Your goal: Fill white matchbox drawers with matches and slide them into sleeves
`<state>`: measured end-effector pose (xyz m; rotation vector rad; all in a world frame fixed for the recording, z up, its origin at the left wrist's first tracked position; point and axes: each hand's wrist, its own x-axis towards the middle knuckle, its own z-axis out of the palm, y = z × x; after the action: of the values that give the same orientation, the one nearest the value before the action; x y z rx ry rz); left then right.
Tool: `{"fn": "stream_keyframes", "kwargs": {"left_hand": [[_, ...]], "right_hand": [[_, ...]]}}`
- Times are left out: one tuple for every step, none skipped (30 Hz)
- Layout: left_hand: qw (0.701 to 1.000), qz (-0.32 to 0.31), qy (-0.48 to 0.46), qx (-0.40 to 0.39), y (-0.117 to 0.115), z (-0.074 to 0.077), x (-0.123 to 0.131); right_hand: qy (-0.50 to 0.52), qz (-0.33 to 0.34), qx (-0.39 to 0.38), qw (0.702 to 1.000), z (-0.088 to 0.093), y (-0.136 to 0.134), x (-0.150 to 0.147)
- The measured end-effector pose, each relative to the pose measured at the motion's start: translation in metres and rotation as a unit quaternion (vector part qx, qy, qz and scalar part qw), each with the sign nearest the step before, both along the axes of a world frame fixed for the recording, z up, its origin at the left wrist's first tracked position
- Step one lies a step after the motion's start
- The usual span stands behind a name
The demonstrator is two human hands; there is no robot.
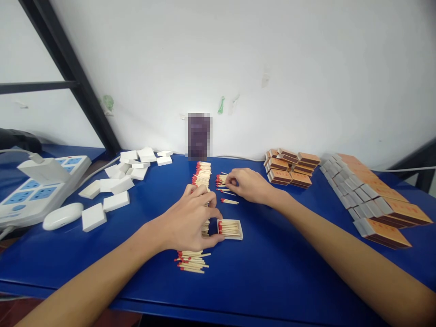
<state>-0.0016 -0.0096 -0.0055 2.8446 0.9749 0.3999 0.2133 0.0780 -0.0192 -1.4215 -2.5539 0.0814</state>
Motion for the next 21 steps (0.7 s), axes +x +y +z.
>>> {"fn": "stream_keyframes", "kwargs": {"left_hand": [[1.000,0.000,0.001,0.003,0.000,0.000,0.000],[1.000,0.001,0.002,0.006,0.001,-0.001,0.000],[1.000,0.002,0.002,0.009,0.001,-0.001,0.000],[1.000,0.002,0.003,0.010,0.001,-0.001,0.000],[1.000,0.003,0.004,0.011,0.002,-0.002,0.000],[1.000,0.003,0.005,0.011,0.002,-0.002,0.000],[1.000,0.004,0.006,0.010,0.002,-0.002,0.000],[1.000,0.004,0.007,0.009,0.002,-0.002,0.000],[1.000,0.004,0.007,0.009,0.002,-0.002,0.000],[1.000,0.003,0.006,0.010,0.002,-0.002,0.000],[1.000,0.002,0.006,0.011,0.002,-0.002,0.000],[1.000,0.002,0.004,0.010,0.002,-0.002,0.000],[1.000,0.001,0.002,0.010,0.002,-0.002,0.000],[1.000,0.001,0.000,0.009,0.002,-0.002,0.000],[1.000,0.001,-0.002,0.008,0.002,-0.002,0.000],[1.000,0.001,-0.004,0.007,0.002,-0.002,0.000],[1.000,0.000,-0.005,0.008,0.002,-0.002,-0.001],[1.000,0.000,-0.006,0.008,0.002,-0.002,-0.001],[1.000,0.000,-0.006,0.008,0.002,-0.002,-0.001],[1.000,-0.001,-0.006,0.008,0.001,-0.002,-0.001],[1.000,-0.001,-0.006,0.008,0.001,-0.002,-0.001]], "right_hand": [[-0.004,0.001,-0.004,1.000,0.001,-0.001,0.000],[-0.009,0.000,-0.010,1.000,0.002,-0.001,0.000],[-0.013,-0.001,-0.016,1.000,0.003,-0.002,0.001],[-0.016,-0.003,-0.021,1.000,0.004,-0.002,0.001],[-0.017,-0.004,-0.026,1.000,0.004,-0.003,0.002],[-0.016,-0.004,-0.031,0.999,0.005,-0.004,0.002],[-0.014,-0.002,-0.037,0.999,0.005,-0.004,0.003],[-0.010,0.001,-0.043,0.999,0.006,-0.005,0.004],[-0.007,0.006,-0.050,0.999,0.006,-0.005,0.005],[-0.005,0.014,-0.055,0.998,0.007,-0.006,0.007],[-0.005,0.022,-0.058,0.998,0.008,-0.007,0.008],[-0.006,0.032,-0.059,0.998,0.009,-0.008,0.009],[-0.007,0.040,-0.059,0.997,0.009,-0.009,0.010],[-0.006,0.046,-0.059,0.997,0.010,-0.010,0.010],[-0.004,0.050,-0.058,0.997,0.010,-0.012,0.011],[0.001,0.050,-0.057,0.997,0.011,-0.013,0.011],[0.007,0.050,-0.053,0.997,0.010,-0.015,0.012],[0.014,0.051,-0.049,0.997,0.010,-0.017,0.012],[0.020,0.054,-0.044,0.997,0.009,-0.020,0.013],[0.025,0.059,-0.041,0.997,0.007,-0.022,0.013],[0.031,0.065,-0.040,0.997,0.006,-0.025,0.013]]}}
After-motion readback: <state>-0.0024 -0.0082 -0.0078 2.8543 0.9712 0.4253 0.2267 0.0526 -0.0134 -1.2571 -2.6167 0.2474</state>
